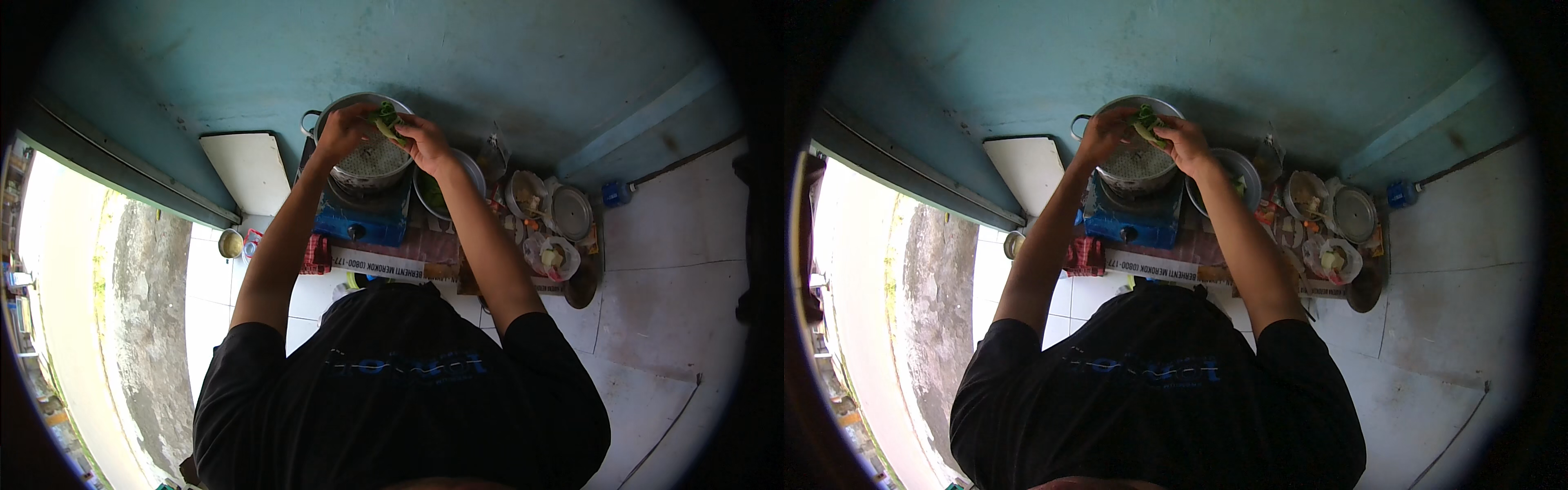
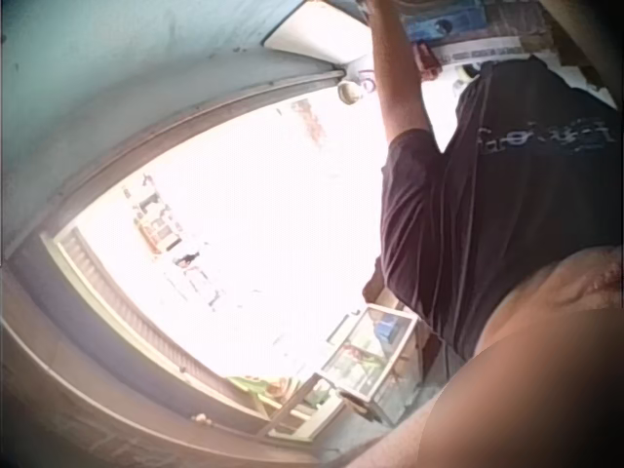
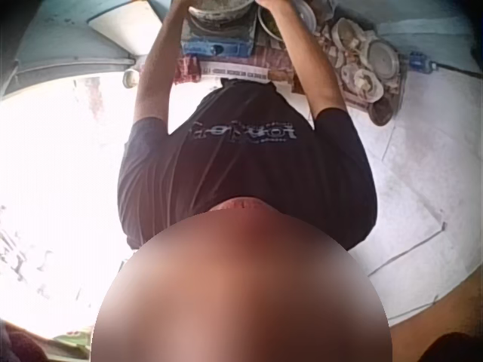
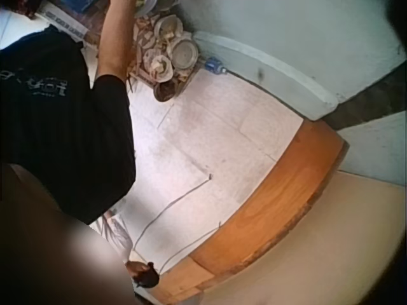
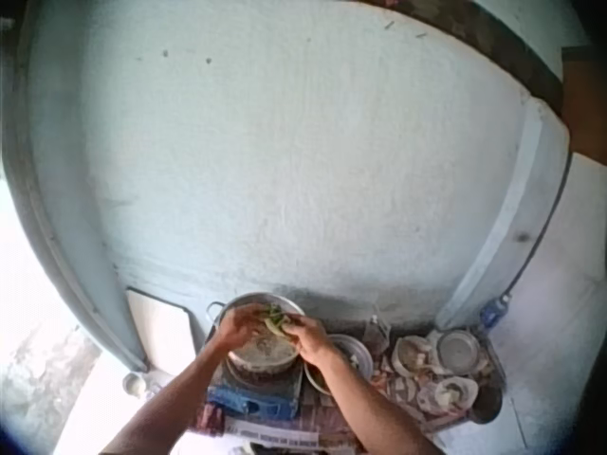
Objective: The person assembles food by placing a mixture onto lettuce leaves, folding them, and placing them into a steamer. The person repeats this process multiple times, handling lettuce, a spoon, and a steamer.
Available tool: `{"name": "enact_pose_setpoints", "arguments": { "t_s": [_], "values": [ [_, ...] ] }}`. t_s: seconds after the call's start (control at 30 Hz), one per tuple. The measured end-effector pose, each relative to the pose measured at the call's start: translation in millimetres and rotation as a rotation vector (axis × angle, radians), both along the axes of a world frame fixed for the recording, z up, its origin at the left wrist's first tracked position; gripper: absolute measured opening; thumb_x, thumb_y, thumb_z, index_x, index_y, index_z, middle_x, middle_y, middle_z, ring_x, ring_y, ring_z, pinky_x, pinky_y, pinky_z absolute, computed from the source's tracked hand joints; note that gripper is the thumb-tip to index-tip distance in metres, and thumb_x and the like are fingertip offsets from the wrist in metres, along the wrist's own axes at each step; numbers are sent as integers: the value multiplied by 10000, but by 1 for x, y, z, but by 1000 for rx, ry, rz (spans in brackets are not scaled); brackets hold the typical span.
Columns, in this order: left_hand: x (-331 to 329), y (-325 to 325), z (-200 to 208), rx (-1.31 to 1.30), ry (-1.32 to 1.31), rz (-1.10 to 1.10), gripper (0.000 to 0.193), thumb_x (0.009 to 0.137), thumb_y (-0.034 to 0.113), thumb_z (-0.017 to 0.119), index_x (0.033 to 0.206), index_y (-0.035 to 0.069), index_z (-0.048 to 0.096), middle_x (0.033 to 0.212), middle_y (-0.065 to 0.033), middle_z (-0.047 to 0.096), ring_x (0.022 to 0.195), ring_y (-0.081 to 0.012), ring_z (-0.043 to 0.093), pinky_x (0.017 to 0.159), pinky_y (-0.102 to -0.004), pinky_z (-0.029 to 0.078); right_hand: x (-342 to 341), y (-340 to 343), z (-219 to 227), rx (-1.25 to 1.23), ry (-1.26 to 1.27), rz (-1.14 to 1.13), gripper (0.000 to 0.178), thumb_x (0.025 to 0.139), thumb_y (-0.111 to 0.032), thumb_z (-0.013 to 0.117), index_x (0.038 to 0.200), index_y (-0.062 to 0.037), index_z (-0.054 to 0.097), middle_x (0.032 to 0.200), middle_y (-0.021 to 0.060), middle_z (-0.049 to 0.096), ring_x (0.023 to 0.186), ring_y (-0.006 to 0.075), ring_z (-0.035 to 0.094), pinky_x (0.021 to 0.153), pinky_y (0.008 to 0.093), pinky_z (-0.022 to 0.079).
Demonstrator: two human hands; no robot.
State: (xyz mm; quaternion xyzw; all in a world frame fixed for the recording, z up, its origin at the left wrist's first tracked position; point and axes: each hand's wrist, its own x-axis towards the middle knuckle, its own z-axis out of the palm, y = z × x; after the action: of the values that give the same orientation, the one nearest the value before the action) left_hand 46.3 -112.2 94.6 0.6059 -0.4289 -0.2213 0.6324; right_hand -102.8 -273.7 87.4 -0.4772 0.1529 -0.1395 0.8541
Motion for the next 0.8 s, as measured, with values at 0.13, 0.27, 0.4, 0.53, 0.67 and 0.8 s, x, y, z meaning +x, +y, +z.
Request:
{"name": "enact_pose_setpoints", "arguments": {
  "t_s": [0.13, 0.27, 0.4, 0.53, 0.67, 0.8],
  "values": [
    [6, 4, 5, 27, -458, 17, 359, 912, 24, 703, 1270, 29, 686, 1161, -122, 736, 1022, -233, 729, 813, -351, 614, -6, -4, 5, 27, -40, 67, 319, 995, -58, 644, 1288, 68, 627, 1223, 153, 698, 1091, 224, 703, 972, 317, 603],
    [3, 6, 20, -64, -593, 52, 302, 880, 101, 787, 1171, 49, 722, 1020, -96, 746, 896, -225, 724, 770, -348, 592, -10, -6, 12, 65, -70, 108, 300, 999, -70, 643, 1266, 67, 644, 1211, 152, 706, 1086, 218, 707, 975, 315, 607],
    [-3, 9, 32, -97, -625, 62, 244, 894, 77, 765, 1131, 36, 727, 1013, -99, 731, 899, -235, 724, 758, -343, 591, -14, -2, 19, 91, -81, 110, 305, 1008, -75, 629, 1278, 66, 642, 1210, 145, 707, 1072, 211, 711, 963, 316, 609],
    [-3, 11, 39, -104, -603, 11, 250, 891, 16, 730, 1141, 25, 722, 1062, -100, 717, 936, -234, 720, 783, -339, 585, -18, 0, 28, 14, -78, 154, 334, 1011, -74, 618, 1314, 67, 623, 1212, 137, 706, 1071, 207, 709, 943, 318, 607],
    [-3, 14, 46, -154, -536, -45, 253, 891, -26, 685, 1138, 12, 720, 1070, -106, 701, 953, -234, 712, 797, -335, 572, -22, -4, 37, -60, -53, 211, 353, 1008, -56, 612, 1338, 70, 605, 1258, 151, 684, 1122, 232, 693, 976, 356, 596],
    [-2, 18, 49, -147, -561, -29, 223, 886, -6, 698, 1106, 17, 727, 1086, -103, 703, 972, -224, 711, 807, -336, 575, -23, -3, 41, -77, -65, 252, 367, 1008, -55, 608, 1353, 70, 593, 1277, 161, 675, 1145, 243, 686, 988, 373, 596]
  ]
}}
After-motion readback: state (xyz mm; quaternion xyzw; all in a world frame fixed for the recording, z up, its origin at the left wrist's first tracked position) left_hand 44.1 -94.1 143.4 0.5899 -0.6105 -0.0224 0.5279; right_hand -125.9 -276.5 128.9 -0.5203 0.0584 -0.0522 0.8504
